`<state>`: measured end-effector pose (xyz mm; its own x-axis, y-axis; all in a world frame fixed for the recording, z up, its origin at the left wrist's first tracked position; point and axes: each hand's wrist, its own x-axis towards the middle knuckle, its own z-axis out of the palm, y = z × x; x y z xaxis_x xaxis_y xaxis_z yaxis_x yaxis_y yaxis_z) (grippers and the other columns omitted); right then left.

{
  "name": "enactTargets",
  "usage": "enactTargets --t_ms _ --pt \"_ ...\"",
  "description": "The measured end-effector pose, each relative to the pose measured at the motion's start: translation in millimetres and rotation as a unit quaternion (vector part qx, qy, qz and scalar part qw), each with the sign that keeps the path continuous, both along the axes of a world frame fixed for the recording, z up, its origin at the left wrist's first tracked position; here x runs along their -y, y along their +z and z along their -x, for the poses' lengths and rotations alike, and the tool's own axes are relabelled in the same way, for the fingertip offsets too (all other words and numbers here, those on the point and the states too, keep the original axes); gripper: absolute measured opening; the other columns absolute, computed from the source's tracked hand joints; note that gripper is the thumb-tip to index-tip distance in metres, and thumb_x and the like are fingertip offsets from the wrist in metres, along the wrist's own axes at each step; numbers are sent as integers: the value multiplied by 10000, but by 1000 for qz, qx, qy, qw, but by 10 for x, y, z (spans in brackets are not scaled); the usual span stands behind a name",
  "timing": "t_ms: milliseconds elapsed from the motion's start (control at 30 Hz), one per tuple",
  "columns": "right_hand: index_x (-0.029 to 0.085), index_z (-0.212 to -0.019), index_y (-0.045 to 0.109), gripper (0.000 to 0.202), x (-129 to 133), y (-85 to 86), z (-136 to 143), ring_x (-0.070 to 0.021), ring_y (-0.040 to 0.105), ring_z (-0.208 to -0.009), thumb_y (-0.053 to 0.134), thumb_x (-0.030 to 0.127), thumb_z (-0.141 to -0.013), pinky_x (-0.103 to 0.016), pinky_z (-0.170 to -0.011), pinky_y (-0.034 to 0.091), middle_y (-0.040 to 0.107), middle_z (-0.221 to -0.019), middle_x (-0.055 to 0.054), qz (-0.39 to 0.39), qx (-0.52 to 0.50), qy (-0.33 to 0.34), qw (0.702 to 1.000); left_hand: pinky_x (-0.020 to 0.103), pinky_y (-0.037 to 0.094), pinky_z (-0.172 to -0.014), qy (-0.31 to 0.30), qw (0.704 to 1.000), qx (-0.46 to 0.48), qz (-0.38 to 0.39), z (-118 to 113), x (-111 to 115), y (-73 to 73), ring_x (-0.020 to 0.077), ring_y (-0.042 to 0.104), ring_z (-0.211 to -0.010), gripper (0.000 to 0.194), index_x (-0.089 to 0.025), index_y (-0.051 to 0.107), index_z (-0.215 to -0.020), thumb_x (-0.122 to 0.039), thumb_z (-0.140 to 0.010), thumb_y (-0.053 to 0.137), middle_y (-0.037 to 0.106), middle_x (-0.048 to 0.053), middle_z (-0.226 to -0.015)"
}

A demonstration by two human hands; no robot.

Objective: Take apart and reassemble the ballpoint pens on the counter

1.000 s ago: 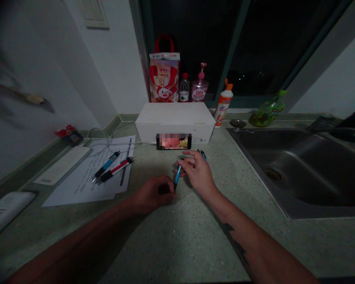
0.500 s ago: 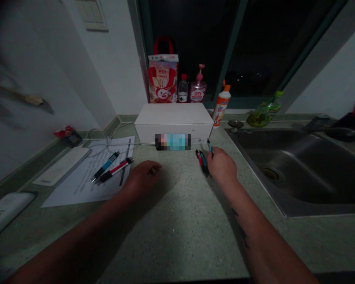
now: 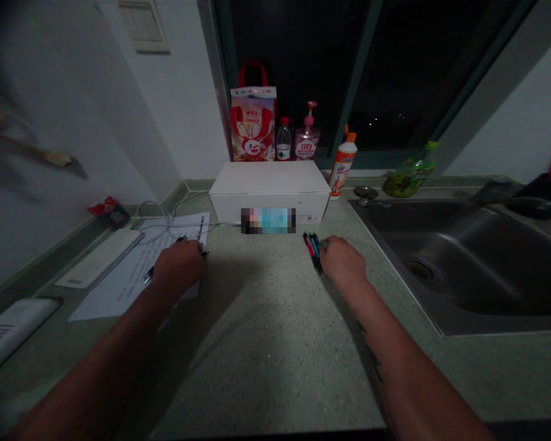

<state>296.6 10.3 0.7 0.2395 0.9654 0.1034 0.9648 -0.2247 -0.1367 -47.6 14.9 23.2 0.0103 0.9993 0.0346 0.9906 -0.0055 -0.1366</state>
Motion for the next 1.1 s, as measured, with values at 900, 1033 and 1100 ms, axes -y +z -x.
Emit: enactTargets --t_ms 900,1033,1100 --pt "213 -1122 710 208 203 42 498 -256 699 -1012 524 254 -1040 -387 -861 535 757 -1076 -89 -40 -159 349 923 373 525 -847 -199 906 372 -41 -563 264 -244 256 692 -972 197 -212 726 -1072 -186 -943 579 757 80 -1038" --pt "223 -1165 714 237 233 24 546 -233 689 -1035 511 251 -1046 -365 -897 519 755 -1077 -75 -22 -168 406 898 373 512 -889 -252 890 379 -38 -560 251 -268 250 691 -999 199 -222 749 -1059 -211 -951 583 765 75 -1047" --pt "224 -1179 713 250 270 20 599 -230 697 -1017 501 260 -1051 -355 -871 521 759 -1089 -74 -16 -158 408 899 356 505 -886 -256 880 399 -12 -592 274 -258 232 696 -973 203 -216 748 -1052 -205 -952 571 770 65 -1031"
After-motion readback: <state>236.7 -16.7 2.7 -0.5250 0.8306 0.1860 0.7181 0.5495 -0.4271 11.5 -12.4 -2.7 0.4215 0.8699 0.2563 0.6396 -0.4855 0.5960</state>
